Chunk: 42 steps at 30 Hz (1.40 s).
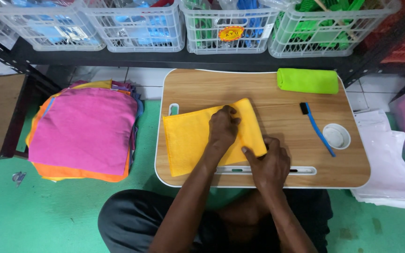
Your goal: The person folds a yellow cloth, places it into a clear plastic bag, then adds a green cloth to the same bag and seals it. They then pick up a pink cloth, brush it with a small brush, and fold it.
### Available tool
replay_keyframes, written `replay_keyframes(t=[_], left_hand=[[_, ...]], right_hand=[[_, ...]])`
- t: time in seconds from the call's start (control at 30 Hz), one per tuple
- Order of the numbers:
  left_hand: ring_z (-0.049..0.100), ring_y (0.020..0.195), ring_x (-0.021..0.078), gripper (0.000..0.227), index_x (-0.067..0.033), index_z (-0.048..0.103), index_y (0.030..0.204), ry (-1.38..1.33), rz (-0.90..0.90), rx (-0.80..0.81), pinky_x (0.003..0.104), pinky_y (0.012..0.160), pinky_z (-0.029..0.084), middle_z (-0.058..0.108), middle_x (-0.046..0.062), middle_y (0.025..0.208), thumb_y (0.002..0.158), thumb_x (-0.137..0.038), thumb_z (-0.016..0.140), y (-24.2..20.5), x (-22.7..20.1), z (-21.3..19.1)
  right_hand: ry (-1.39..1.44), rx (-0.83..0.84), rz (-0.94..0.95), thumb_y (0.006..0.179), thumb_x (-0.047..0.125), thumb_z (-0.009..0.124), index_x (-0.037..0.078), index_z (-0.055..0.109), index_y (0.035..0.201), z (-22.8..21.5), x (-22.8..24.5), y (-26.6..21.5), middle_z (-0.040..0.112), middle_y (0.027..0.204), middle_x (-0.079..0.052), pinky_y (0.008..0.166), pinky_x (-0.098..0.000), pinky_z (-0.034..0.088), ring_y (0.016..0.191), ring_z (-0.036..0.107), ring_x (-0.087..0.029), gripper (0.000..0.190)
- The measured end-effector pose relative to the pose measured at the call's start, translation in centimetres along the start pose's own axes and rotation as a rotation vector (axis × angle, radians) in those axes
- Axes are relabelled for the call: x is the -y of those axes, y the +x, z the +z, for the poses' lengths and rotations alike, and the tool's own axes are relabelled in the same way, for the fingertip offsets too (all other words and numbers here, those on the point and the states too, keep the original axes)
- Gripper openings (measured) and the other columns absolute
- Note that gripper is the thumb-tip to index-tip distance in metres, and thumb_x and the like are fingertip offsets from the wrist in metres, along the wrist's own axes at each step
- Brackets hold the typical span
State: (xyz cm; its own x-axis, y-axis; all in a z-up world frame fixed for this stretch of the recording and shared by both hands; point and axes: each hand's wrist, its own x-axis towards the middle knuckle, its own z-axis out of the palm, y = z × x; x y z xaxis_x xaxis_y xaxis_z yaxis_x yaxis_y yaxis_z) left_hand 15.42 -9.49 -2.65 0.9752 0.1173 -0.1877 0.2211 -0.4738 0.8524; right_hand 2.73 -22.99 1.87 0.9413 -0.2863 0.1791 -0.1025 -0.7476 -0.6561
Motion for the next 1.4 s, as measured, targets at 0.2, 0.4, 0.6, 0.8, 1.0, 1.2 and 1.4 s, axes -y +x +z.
replay_keyframes(t=[0.2, 0.4, 0.6, 0.8, 1.0, 1.2, 1.4], left_hand=[[0.070, 0.045, 0.0203, 0.034, -0.0048, 0.071, 0.106, -0.133, -0.069, 0.047, 0.031, 0.053, 0.060, 0.073, 0.008, 0.073, 0.091, -0.036, 0.074, -1.4, -2.9, -2.4], [0.065, 0.123, 0.0447, 0.083, 0.0059, 0.067, 0.123, 0.081, -0.171, 0.123, 0.045, 0.103, 0.056, 0.068, 0.030, 0.124, 0.074, -0.060, 0.077, -5.7, -10.5, -6.6], [0.074, 0.103, 0.0385, 0.046, -0.0057, 0.073, 0.106, 0.097, -0.099, -0.036, 0.045, 0.086, 0.063, 0.075, 0.015, 0.097, 0.072, -0.036, 0.077, -1.0, -4.6, -2.9], [0.069, 0.117, 0.0354, 0.063, -0.0050, 0.053, 0.141, -0.245, -0.229, 0.028, 0.045, 0.091, 0.060, 0.069, 0.021, 0.125, 0.083, -0.017, 0.074, -2.5, -4.3, -5.4], [0.068, 0.120, 0.0370, 0.069, -0.0075, 0.051, 0.143, -0.238, -0.216, 0.030, 0.046, 0.094, 0.059, 0.067, 0.020, 0.128, 0.081, -0.022, 0.076, -0.2, -2.0, -4.6], [0.054, 0.135, 0.0470, 0.079, -0.0083, 0.036, 0.150, -0.186, 0.004, -0.034, 0.053, 0.112, 0.049, 0.059, 0.029, 0.137, 0.082, 0.003, 0.075, -0.7, -2.4, -5.5], [0.051, 0.135, 0.0445, 0.065, -0.0038, 0.046, 0.146, 0.120, 0.258, -0.052, 0.053, 0.112, 0.050, 0.051, 0.022, 0.136, 0.087, 0.008, 0.070, -2.7, -2.7, -6.0]], right_hand=[[0.050, -0.015, -0.015, 0.081, 0.035, 0.089, 0.008, 0.063, 0.115, 0.9, -1.3, -0.2, 0.064, 0.082, -0.013, 0.086, -0.0444, 0.046, 0.085, 0.067, -0.037, 0.051], [-0.016, -0.191, -0.546, 0.095, 0.005, 0.069, 0.004, 0.057, 0.106, 1.0, 0.7, -1.8, 0.074, 0.118, -0.020, 0.085, -0.0423, 0.056, 0.093, 0.072, -0.036, 0.017], [-0.071, -0.191, -0.604, 0.095, 0.002, 0.062, 0.005, 0.056, 0.112, 2.0, -0.8, -2.3, 0.076, 0.116, -0.019, 0.079, -0.0402, 0.057, 0.086, 0.074, -0.034, 0.019], [-0.047, -0.060, -0.664, 0.096, 0.001, 0.060, 0.003, 0.052, 0.144, 1.1, 0.5, -1.9, 0.068, 0.130, -0.023, 0.097, -0.0438, 0.055, 0.112, 0.070, -0.037, 0.048], [-0.070, 0.051, -0.790, 0.092, -0.006, 0.058, 0.002, 0.058, 0.144, 1.7, 0.7, -1.5, 0.060, 0.144, -0.025, 0.110, -0.0466, 0.046, 0.134, 0.056, -0.041, 0.052], [-0.117, 0.087, -0.770, 0.091, -0.006, 0.059, 0.004, 0.061, 0.141, 1.6, 0.9, -1.5, 0.061, 0.142, -0.024, 0.115, -0.0445, 0.044, 0.132, 0.058, -0.038, 0.052], [-0.140, 0.055, -0.833, 0.086, -0.003, 0.058, 0.005, 0.062, 0.141, 2.6, 0.6, -1.5, 0.061, 0.144, -0.020, 0.117, -0.0431, 0.042, 0.135, 0.056, -0.034, 0.056]])
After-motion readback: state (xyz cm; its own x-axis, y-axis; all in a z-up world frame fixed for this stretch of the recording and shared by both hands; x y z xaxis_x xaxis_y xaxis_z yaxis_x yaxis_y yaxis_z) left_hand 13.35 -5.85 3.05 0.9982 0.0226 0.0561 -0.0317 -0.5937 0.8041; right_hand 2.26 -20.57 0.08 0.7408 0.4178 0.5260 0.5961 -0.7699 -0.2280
